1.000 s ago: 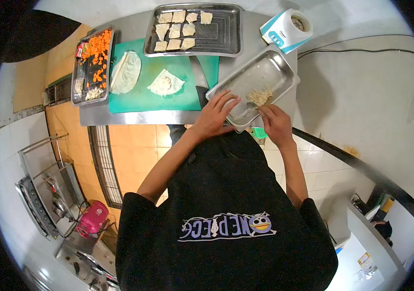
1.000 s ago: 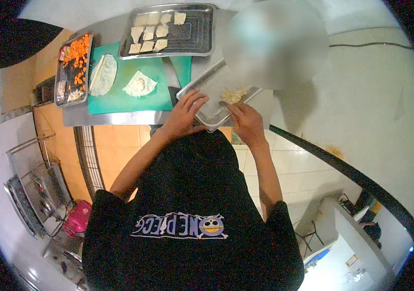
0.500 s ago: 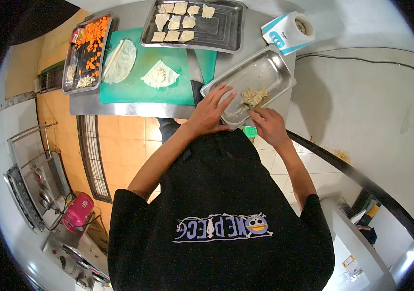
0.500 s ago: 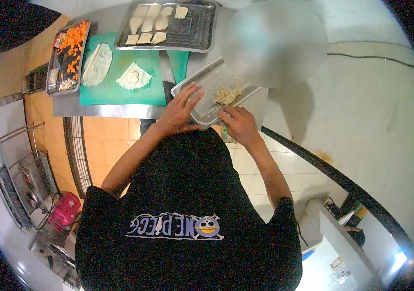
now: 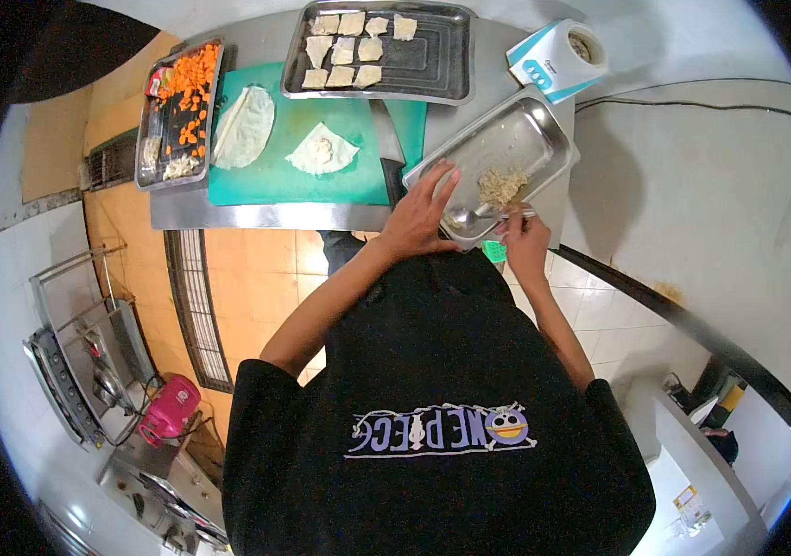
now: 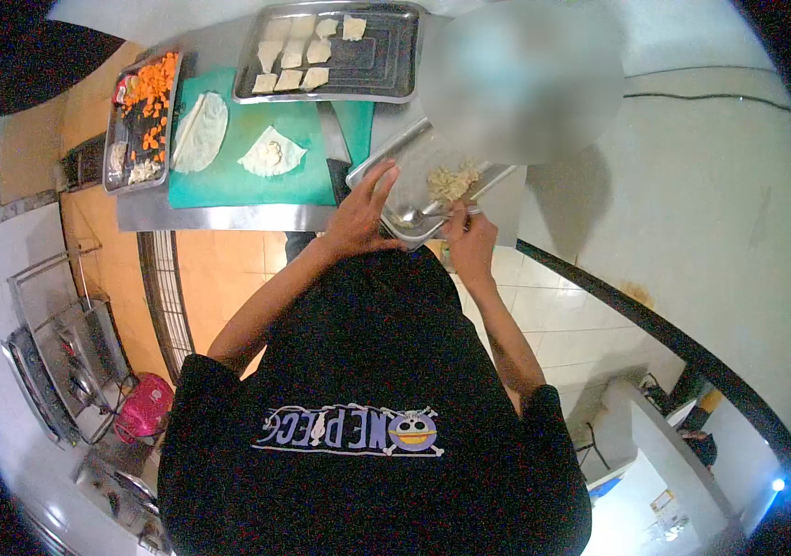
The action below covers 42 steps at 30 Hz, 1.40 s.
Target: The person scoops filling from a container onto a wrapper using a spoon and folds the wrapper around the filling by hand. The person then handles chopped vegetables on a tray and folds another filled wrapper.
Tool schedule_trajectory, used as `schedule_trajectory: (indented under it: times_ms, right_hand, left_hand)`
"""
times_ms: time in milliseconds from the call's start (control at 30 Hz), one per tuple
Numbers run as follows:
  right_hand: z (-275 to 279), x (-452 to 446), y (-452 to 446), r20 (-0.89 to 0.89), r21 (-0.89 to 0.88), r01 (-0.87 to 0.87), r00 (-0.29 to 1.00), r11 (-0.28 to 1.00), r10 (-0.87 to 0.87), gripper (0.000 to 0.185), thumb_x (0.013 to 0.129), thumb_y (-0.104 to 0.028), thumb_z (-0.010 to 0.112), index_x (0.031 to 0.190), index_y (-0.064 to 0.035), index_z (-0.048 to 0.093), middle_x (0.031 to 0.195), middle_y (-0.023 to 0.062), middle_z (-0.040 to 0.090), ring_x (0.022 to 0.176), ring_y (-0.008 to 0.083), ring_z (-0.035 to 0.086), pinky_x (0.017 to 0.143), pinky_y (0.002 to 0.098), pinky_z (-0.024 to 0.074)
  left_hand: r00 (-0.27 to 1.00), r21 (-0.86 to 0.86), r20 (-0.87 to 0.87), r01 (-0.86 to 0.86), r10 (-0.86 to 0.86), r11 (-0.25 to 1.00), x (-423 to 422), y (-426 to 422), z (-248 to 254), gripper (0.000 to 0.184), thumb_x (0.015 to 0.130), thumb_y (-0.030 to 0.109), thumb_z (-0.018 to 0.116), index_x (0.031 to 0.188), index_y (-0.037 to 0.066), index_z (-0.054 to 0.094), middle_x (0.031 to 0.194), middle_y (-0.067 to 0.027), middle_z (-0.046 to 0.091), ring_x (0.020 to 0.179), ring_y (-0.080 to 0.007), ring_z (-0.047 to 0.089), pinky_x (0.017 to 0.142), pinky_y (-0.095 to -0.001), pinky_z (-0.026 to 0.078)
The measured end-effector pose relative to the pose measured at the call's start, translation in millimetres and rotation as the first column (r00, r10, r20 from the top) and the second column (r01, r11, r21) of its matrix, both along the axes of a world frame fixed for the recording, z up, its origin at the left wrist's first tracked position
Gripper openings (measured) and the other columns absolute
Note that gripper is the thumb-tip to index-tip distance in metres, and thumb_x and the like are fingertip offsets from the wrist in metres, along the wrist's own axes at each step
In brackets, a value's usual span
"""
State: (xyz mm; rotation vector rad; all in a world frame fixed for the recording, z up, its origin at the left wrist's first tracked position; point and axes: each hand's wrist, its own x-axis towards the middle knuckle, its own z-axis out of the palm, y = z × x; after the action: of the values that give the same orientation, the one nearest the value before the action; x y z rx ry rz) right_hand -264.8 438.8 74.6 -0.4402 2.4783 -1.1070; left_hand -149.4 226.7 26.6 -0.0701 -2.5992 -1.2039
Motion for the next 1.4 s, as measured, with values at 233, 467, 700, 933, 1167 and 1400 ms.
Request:
schedule_trajectory:
  times_ms: [233,467,700,933,1167,1400]
  right_hand:
    - [-6,15,8,0.066,-0.167,0.248,0.969,0.954,-0.24,0.031,0.112,-0.022,0.051,0.113,0.0032,0.07,0.074,0.0126,0.071,0.061,0.0176,0.069,0.058,0.0322,0.0535]
    - [-3,25,7,-0.267,-0.131,0.013,0.962,0.991,-0.048,0.024,0.108,-0.012,0.055,0.108,0.0044,0.072,0.084,0.0155,0.073,0.063,0.0206,0.071,0.06,0.0344,0.0553]
    - [-25,7,-12,-0.234,-0.199,-0.018,0.972,0.98,-0.03,0.019,0.104,-0.009,0.06,0.111,0.0019,0.074,0.098,0.0191,0.076,0.079,0.0315,0.075,0.072,0.0389,0.0585]
    - [-17,3,-10,-0.268,-0.113,-0.126,0.959,0.986,0.092,0.023,0.106,-0.016,0.059,0.107,0.0012,0.075,0.092,0.018,0.077,0.076,0.0298,0.075,0.07,0.038,0.0574]
    - [-9,-11,14,0.217,-0.062,0.13,0.97,0.99,-0.113,0.034,0.111,-0.026,0.054,0.104,-0.0005,0.076,0.071,0.0106,0.072,0.05,0.0161,0.062,0.054,0.034,0.0497]
    - [1,-16,17,-0.329,-0.029,-0.144,0.936,0.989,0.126,0.019,0.106,-0.016,0.06,0.11,-0.0033,0.074,0.088,0.0132,0.074,0.066,0.0247,0.071,0.061,0.0362,0.0542]
  left_hand:
    - [0.994,-0.083,-0.104,-0.028,0.019,0.996,1,-13,6,0.145,0.057,0.049,0.1,0.166,0.003,0.015,0.166,-0.026,0.025,0.155,-0.0514,0.024,0.128,-0.0572,0.026]
    - [0.996,-0.131,-0.084,-0.049,0.038,0.99,2,-16,1,0.151,0.059,0.059,0.096,0.168,0.004,0.007,0.168,-0.028,0.02,0.156,-0.0519,0.023,0.128,-0.0587,0.025]
    - [0.996,-0.097,-0.079,-0.053,0.045,0.994,1,-15,1,0.155,0.056,0.051,0.1,0.168,0.004,0.004,0.168,-0.0295,0.02,0.155,-0.0512,0.026,0.127,-0.056,0.028]
    - [0.995,-0.065,-0.076,-0.077,0.072,0.995,2,-15,7,0.15,0.053,0.04,0.102,0.166,0.003,0.012,0.166,-0.0267,0.023,0.153,-0.0503,0.029,0.126,-0.056,0.03]
    - [0.996,-0.052,-0.046,-0.076,0.074,0.996,2,-15,8,0.148,0.052,0.04,0.103,0.165,0.001,0.015,0.166,-0.0259,0.025,0.154,-0.0498,0.028,0.127,-0.0548,0.029]
    - [0.997,-0.063,-0.06,-0.052,0.048,0.997,1,-14,13,0.145,0.055,0.042,0.101,0.165,0.001,0.016,0.165,-0.0255,0.025,0.154,-0.0499,0.026,0.127,-0.057,0.027]
